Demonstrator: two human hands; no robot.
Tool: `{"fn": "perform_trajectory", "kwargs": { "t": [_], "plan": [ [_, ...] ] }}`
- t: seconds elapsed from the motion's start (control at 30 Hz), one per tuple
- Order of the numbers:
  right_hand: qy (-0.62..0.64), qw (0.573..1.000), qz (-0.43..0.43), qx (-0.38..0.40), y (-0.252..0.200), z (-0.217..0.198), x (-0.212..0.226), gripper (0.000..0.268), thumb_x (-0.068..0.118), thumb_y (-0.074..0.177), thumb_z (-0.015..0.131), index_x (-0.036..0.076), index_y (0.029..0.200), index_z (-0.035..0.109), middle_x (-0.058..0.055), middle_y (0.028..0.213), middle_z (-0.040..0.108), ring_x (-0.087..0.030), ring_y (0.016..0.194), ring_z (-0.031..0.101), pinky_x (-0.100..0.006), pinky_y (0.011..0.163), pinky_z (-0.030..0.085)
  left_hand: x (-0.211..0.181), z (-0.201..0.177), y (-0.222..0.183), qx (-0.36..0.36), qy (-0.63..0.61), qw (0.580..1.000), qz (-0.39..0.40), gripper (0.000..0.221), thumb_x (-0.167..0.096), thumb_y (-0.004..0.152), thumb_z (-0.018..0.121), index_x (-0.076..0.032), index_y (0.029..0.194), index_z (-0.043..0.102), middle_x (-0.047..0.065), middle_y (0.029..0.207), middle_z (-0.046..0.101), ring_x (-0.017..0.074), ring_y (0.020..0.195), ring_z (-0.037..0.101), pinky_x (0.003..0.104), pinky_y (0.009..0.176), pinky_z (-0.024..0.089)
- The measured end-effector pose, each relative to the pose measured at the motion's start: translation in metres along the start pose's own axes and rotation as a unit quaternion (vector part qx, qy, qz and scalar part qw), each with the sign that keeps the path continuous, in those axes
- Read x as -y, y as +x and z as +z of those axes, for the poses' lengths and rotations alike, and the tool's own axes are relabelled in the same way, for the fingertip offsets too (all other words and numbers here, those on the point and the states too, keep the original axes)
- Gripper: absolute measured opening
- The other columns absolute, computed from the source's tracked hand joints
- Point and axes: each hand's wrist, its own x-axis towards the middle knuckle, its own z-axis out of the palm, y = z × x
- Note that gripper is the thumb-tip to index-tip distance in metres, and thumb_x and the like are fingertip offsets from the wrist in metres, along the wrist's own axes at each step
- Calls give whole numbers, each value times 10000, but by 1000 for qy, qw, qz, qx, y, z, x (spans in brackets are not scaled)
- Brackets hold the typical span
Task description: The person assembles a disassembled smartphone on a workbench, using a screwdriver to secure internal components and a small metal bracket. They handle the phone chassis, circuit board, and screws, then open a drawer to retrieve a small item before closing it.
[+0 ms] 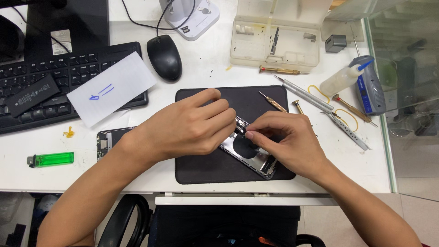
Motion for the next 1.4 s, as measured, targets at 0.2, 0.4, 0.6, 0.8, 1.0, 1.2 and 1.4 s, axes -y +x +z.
{"fn": "perform_trajectory", "kwargs": {
  "t": [0.2,0.4,0.6,0.8,1.0,1.2,1.4],
  "plan": [
    [79,995,63,-1,0,-1,-4,106,99,865,760,9,905,799,-29,810,731,-60,675,681,-209,581,559,2,3,2,-22,30,999,20,10,-29,843,702,-24,838,709,22,824,590,175,845,623,325,936,533],
    [-74,990,-88,-81,-4,-9,-11,75,66,869,762,7,915,763,-31,861,750,-77,683,711,-219,588,577,9,12,-14,34,-209,970,-117,673,-321,694,868,17,1231,644,138,1172,676,282,1087,634,428,974,467],
    [-309,899,-276,-142,-7,-10,-19,126,26,829,812,17,931,737,-86,882,716,-216,726,680,-326,613,541,-5,42,-24,94,-317,927,-175,1165,-327,652,926,55,1533,267,233,1332,564,369,1239,547,458,1067,435],
    [-374,838,-388,-83,-14,0,-15,192,80,802,812,-32,940,738,-98,846,689,-219,727,690,-325,562,532,-48,41,-32,106,-336,894,-278,1198,-344,722,905,154,1536,182,252,1177,565,371,1116,553,437,1015,469],
    [-407,787,-463,-31,-8,12,-14,213,49,813,723,-69,991,734,-149,896,702,-243,774,701,-319,666,586,-79,34,-44,-12,-350,880,-321,1110,-250,754,902,141,1532,214,289,1332,547,410,1265,540,439,1059,476],
    [-425,777,-464,-20,1,15,-11,220,58,805,725,-77,977,737,-149,891,703,-243,763,699,-320,659,582,-84,33,-52,-28,-395,831,-392,1097,-268,774,889,126,1542,211,286,1352,552,401,1256,577,437,1059,493],
    [-403,802,-439,-36,0,12,-10,215,88,848,783,-78,977,736,-126,857,687,-238,744,693,-323,627,568,-89,41,-62,-37,-366,849,-379,1056,-315,814,870,102,1535,222,312,1384,521,429,1283,547,462,1073,478]
  ]
}}
